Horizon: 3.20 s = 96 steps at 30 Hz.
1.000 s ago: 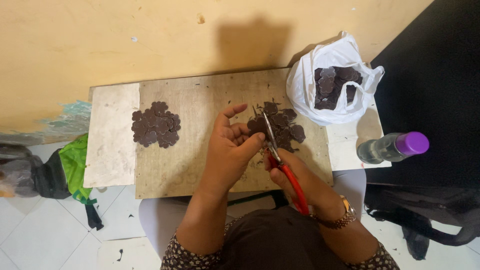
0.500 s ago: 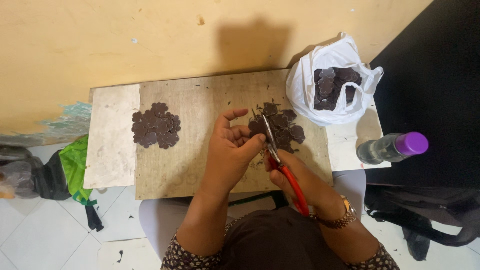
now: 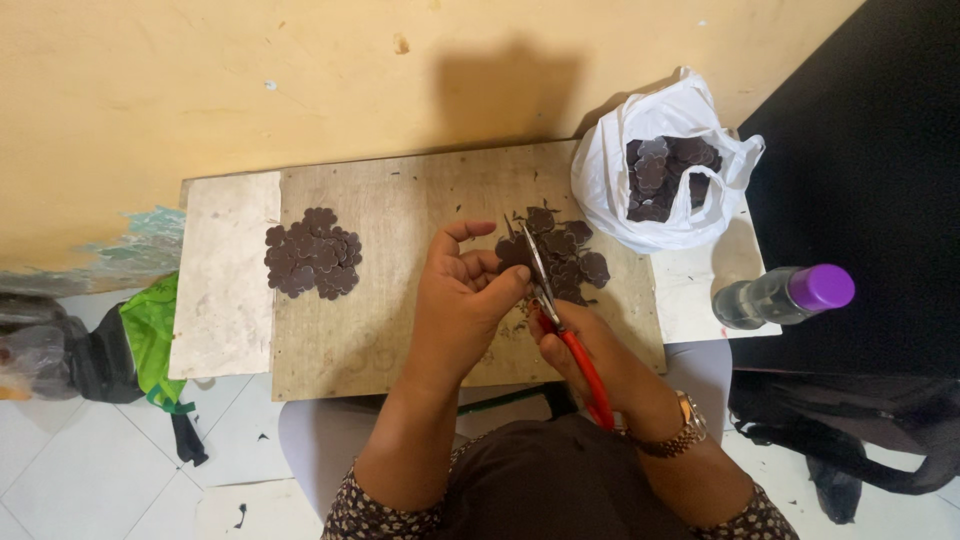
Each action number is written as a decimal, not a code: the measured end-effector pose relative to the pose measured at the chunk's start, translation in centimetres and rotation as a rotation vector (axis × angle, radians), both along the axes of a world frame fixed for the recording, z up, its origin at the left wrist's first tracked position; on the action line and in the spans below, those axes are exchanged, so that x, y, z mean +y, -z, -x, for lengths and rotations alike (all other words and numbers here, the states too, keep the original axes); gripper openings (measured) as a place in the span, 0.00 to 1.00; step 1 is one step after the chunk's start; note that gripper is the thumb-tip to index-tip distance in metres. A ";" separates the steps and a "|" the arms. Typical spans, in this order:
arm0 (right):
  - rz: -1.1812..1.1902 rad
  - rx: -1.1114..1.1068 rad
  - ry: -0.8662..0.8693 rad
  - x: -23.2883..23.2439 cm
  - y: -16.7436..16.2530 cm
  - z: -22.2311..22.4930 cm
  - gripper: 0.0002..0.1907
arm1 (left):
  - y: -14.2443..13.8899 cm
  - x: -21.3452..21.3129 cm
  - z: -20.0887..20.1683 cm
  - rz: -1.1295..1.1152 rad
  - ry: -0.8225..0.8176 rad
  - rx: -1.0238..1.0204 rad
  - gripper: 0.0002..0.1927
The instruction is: The person uses red-handled scissors to cut dark brown material into flower-like shapes. They hold the material with the left hand and cut with the right, placing finished pieces into a white bag on the table.
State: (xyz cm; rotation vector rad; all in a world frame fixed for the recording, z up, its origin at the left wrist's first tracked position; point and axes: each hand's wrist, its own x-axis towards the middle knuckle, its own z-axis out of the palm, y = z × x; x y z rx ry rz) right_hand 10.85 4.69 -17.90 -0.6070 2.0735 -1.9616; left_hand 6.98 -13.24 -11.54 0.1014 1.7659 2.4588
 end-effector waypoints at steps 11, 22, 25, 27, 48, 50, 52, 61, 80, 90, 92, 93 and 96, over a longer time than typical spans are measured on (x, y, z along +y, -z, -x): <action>-0.030 0.000 0.007 0.1 -0.2 0.2 0.31 | 1.6 -0.4 0.5 -0.031 0.014 0.006 0.10; 0.112 -0.135 -0.033 0.1 -1.8 -0.9 0.36 | 2.2 -0.6 0.1 -0.023 0.100 0.020 0.05; 0.089 -0.121 -0.028 0.1 -2.1 -0.9 0.37 | 2.1 -0.4 0.1 -0.043 0.107 0.079 0.04; 0.094 -0.089 -0.038 0.4 -2.3 -1.0 0.38 | 2.0 -0.4 -0.1 -0.027 0.126 0.075 0.03; -0.010 -0.029 -0.051 1.2 -1.9 -0.6 0.35 | 2.2 -0.4 -0.3 -0.045 0.135 0.055 0.06; -0.013 -0.013 -0.054 1.2 -1.9 -0.6 0.36 | 2.2 -0.4 -0.3 -0.014 0.119 0.074 0.06; -0.008 0.007 -0.043 1.2 -2.0 -0.7 0.36 | 2.1 -0.5 -0.3 -0.016 0.126 0.065 0.06; 0.010 0.012 -0.025 1.0 -2.0 -1.0 0.34 | 1.9 -0.5 -0.4 -0.048 0.131 0.064 0.03; 0.000 0.039 -0.033 1.3 -1.6 -1.3 0.38 | 1.8 0.0 -0.9 -0.037 0.152 0.072 0.02; 0.046 0.035 -0.022 1.2 -1.6 -1.0 0.39 | 1.6 0.3 -0.9 0.005 0.185 0.085 0.05; 0.039 0.040 -0.007 1.2 -1.6 -0.9 0.39 | 1.4 0.4 -1.0 0.015 0.181 0.077 0.06; 0.033 0.047 0.004 1.2 -1.5 -0.9 0.39 | 1.3 0.4 -1.0 0.026 0.179 0.077 0.07; 0.020 0.055 0.018 1.3 -1.2 -0.9 0.38 | 1.0 0.5 -1.1 0.070 0.160 0.052 0.04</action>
